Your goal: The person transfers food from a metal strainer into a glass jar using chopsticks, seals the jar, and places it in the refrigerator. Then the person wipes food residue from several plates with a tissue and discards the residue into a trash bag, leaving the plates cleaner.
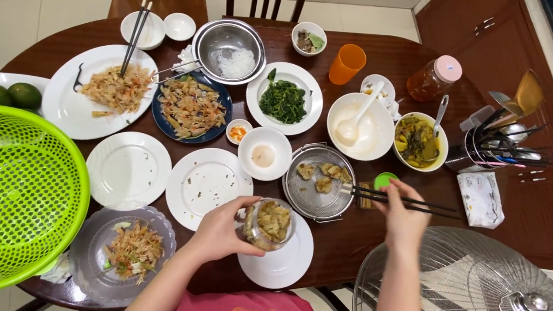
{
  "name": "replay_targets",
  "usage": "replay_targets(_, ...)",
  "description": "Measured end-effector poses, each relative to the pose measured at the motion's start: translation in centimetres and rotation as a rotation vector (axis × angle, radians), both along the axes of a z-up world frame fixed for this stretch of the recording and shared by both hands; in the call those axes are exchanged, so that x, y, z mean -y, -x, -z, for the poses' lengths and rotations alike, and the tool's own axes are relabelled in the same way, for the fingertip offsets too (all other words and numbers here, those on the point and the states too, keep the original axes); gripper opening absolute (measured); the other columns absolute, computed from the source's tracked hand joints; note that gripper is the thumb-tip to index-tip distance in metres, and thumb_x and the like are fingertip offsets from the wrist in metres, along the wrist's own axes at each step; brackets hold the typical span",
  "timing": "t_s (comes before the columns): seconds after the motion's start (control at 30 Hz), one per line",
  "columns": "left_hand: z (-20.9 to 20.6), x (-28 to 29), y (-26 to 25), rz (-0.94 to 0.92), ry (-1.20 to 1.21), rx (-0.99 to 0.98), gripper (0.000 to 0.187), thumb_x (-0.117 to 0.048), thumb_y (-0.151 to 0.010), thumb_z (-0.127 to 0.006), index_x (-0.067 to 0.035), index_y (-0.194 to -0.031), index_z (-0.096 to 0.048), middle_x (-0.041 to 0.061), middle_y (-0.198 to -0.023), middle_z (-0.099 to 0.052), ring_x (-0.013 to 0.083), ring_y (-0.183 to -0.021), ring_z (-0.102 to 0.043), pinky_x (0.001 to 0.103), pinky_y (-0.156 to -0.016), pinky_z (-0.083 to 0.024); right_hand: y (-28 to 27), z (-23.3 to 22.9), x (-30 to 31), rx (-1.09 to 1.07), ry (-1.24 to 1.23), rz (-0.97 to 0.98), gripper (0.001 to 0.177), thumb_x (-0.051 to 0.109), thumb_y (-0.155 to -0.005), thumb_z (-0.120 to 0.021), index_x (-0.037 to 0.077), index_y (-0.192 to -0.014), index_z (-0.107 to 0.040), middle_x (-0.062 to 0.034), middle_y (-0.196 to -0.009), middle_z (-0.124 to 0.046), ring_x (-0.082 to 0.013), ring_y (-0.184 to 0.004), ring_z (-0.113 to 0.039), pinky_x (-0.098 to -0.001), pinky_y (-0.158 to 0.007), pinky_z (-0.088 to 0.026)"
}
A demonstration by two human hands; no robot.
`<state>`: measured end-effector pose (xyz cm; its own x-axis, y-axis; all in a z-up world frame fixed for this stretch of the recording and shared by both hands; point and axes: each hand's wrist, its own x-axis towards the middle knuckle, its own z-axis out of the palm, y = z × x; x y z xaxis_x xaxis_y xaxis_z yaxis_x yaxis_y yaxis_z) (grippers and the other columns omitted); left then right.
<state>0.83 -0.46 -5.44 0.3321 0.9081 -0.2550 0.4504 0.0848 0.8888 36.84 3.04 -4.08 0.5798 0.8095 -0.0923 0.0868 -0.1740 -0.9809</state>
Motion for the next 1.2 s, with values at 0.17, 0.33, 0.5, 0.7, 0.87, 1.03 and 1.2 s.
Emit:
replay_targets(0.17,-0.5,0.5,0.4,-0.017,0.086,-0.001,0.109,-0.036,-0.043,-0.105,-0.016,-0.14,-0.06,0.01,-0.13,-0.072,0.031,-0.131,-0.062,0.045,-0.111,-0.05,1.3,6.5,-2.0,0.223,0.018,0.001,0.021,0.002,-0.098,-0.071,0.009,-0.117,-0.076,-0.0225,-0.101,-0.072,-0.0268,-0.089,-0.072,-0.0372,-0.069,-0.066)
replay_targets(0.33,0.5,0.8,0.2,-0.057,0.15,-0.121,0.102,-0.041,-0.046,-0.099,-0.032,-0.138,-0.057,-0.01,-0.136,-0.069,0.0142,-0.118,-0.068,0.031,-0.095,-0.051,2.8,9.4,-3.1,0.488,-0.198,-0.171,0.019,0.003,-0.096,-0.067,0.0,-0.111,-0.078,-0.0139,-0.106,-0.078,-0.0206,-0.097,-0.074,-0.0306,-0.089,-0.057)
replay_targets(0.5,1.1,1.2,0.5,-0.102,0.141,-0.116,0.104,-0.04,-0.043,-0.101,-0.032,-0.138,-0.058,-0.01,-0.135,-0.071,0.0134,-0.116,-0.069,0.03,-0.096,-0.05,2.7,11.4,-3.9,0.471,-0.206,-0.117,0.023,0.0,-0.099,-0.06,-0.001,-0.115,-0.076,-0.0155,-0.105,-0.077,-0.0243,-0.096,-0.075,-0.0338,-0.088,-0.06)
replay_targets(0.7,0.2,1.3,0.8,-0.137,0.207,-0.131,0.102,-0.039,-0.045,-0.1,-0.035,-0.138,-0.058,-0.012,-0.136,-0.07,0.0122,-0.12,-0.067,0.03,-0.096,-0.051,0.1,15.1,-5.2,0.097,-0.128,0.122,0.028,0.006,-0.103,-0.055,0.002,-0.124,-0.072,-0.0151,-0.092,-0.072,-0.0188,-0.09,-0.074,-0.0325,-0.072,-0.066)
replay_targets(0.87,0.1,0.8,0.3,-0.141,0.212,-0.114,0.102,-0.038,-0.045,-0.1,-0.034,-0.138,-0.058,-0.011,-0.136,-0.07,0.0122,-0.111,-0.07,0.029,-0.094,-0.051,-0.2,13.3,-4.8,0.041,-0.096,0.238,0.025,0.008,-0.103,-0.057,0.004,-0.122,-0.072,-0.0154,-0.089,-0.073,-0.0174,-0.083,-0.074,-0.0322,-0.069,-0.067)
replay_targets(1.03,0.0,0.1,-0.4,-0.15,0.201,-0.128,0.102,-0.041,-0.045,-0.1,-0.034,-0.138,-0.057,-0.013,-0.136,-0.069,0.0122,-0.111,-0.07,0.03,-0.092,-0.052,2.0,7.2,-3.1,-0.093,-0.09,0.337,0.02,0.008,-0.105,-0.057,0.006,-0.118,-0.072,-0.0144,-0.094,-0.072,-0.0193,-0.088,-0.076,-0.032,-0.069,-0.069)
replay_targets(1.2,-0.4,-0.4,-1.1,-0.181,0.106,-0.055,0.101,-0.039,-0.046,-0.1,-0.03,-0.137,-0.058,-0.009,-0.137,-0.069,0.0128,-0.123,-0.066,0.03,-0.098,-0.052,5.4,-0.2,1.3,-0.282,-0.134,0.084,0.03,0.011,-0.105,-0.057,0.001,-0.132,-0.065,-0.0129,-0.083,-0.072,-0.0203,-0.083,-0.074,-0.0291,-0.064,-0.066)
